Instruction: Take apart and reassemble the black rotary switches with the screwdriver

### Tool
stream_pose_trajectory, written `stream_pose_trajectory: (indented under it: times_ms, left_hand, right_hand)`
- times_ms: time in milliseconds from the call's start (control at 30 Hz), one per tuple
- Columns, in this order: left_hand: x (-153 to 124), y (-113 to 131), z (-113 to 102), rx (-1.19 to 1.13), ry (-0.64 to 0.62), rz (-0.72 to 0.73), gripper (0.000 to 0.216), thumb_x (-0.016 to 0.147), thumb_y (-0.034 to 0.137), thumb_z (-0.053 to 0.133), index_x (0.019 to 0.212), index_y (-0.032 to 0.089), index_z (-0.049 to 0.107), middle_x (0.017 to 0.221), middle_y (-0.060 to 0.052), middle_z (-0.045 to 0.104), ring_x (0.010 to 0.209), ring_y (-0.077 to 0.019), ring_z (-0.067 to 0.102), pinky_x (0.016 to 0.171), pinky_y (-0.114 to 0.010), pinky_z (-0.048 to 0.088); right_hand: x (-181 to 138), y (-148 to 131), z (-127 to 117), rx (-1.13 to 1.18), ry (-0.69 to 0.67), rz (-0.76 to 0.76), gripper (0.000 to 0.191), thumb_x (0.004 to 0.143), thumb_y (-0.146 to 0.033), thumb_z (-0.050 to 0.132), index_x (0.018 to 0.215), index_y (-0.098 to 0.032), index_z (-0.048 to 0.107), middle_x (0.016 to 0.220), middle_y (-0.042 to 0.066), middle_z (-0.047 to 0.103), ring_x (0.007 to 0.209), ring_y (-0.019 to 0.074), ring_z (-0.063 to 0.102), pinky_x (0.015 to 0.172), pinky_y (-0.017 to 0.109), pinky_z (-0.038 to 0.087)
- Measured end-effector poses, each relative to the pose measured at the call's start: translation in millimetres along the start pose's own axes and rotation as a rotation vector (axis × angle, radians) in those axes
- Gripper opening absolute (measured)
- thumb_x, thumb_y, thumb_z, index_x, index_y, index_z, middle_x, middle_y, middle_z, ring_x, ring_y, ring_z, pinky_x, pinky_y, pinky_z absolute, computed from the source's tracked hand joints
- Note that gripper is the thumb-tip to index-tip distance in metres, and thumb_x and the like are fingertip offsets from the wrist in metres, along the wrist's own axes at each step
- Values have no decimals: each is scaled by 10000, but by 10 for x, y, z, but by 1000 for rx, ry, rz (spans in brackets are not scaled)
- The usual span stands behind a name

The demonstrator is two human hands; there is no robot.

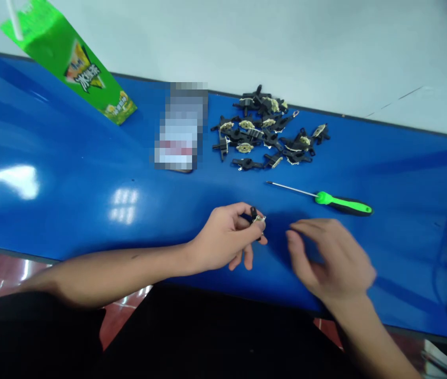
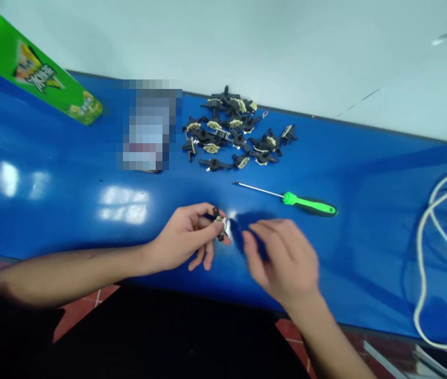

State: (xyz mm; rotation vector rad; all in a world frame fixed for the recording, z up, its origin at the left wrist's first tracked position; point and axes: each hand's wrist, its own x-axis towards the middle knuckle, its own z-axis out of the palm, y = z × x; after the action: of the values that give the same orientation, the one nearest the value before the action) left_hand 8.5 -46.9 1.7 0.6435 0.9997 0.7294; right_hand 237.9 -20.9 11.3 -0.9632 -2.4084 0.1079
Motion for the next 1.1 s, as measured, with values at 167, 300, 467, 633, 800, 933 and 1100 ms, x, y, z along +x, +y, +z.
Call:
stream_pose_trajectory:
  times_ms: [167, 300, 467, 633, 800, 933, 1100]
  left_hand:
    - [-30, -4, -5, 202, 96, 158, 253, 993, 390, 698, 1051, 147, 741, 664, 1, 726, 380, -82, 533, 363, -198, 425]
    - [21, 18, -81, 419, 256, 400, 212, 894, 296, 735, 989, 124, 817, 540, 63, 571, 439, -65, 470, 431, -182, 393]
    - [144, 86, -211, 653, 440, 665, 223, 871, 232, 729, 1001, 115, 867, 526, 73, 555, 446, -58, 442, 428, -174, 361]
    - [196, 135, -237, 852, 511, 808, 196, 891, 189, 729, 1015, 144, 874, 504, 79, 603, 400, -54, 471, 416, -151, 398]
    - [208, 129, -224, 1003, 538, 881, 226, 916, 158, 712, 1075, 145, 872, 502, 84, 634, 365, -50, 478, 407, -136, 438]
    - [221, 121, -227, 1066, 541, 914, 237, 922, 151, 704, 1091, 131, 868, 503, 85, 644, 354, -52, 487, 408, -135, 465]
    - [228, 117, -214, 1092, 557, 933, 236, 914, 147, 707, 1086, 136, 868, 514, 86, 658, 353, -48, 498, 422, -132, 487]
  right_hand:
    - [-239, 699, -212, -185, 88, 170, 694, 969, -275, 895, 1601, -236, 610, 1409, 227, 708, 1300, 482, 699, 1124, 630, 522]
    - [-361, 1083, -177, -143, 31, 195, 813, 1015, -355, 860, 1732, -245, 494, 1507, 265, 651, 1363, 503, 659, 1124, 634, 529]
    - [-373, 1160, -63, -30, 31, 153, 338, 1070, -319, 776, 1406, -285, 762, 1205, 134, 762, 1107, 383, 753, 982, 553, 590]
    - [-393, 973, -138, 130, 64, 130, 251, 1093, -282, 743, 1341, -250, 758, 1153, 68, 809, 931, 253, 806, 850, 384, 665]
    - [-447, 809, -180, 201, 92, 91, 235, 1084, -264, 767, 1318, -262, 781, 1102, 26, 823, 802, 175, 809, 756, 285, 679]
    - [-455, 806, -168, 194, 96, 44, 281, 1081, -231, 769, 1357, -280, 783, 1085, 9, 819, 786, 148, 806, 756, 253, 684]
    - [-447, 842, -155, 178, 85, -12, 494, 1104, -217, 743, 1584, -316, 681, 1083, 3, 817, 789, 152, 811, 812, 268, 701]
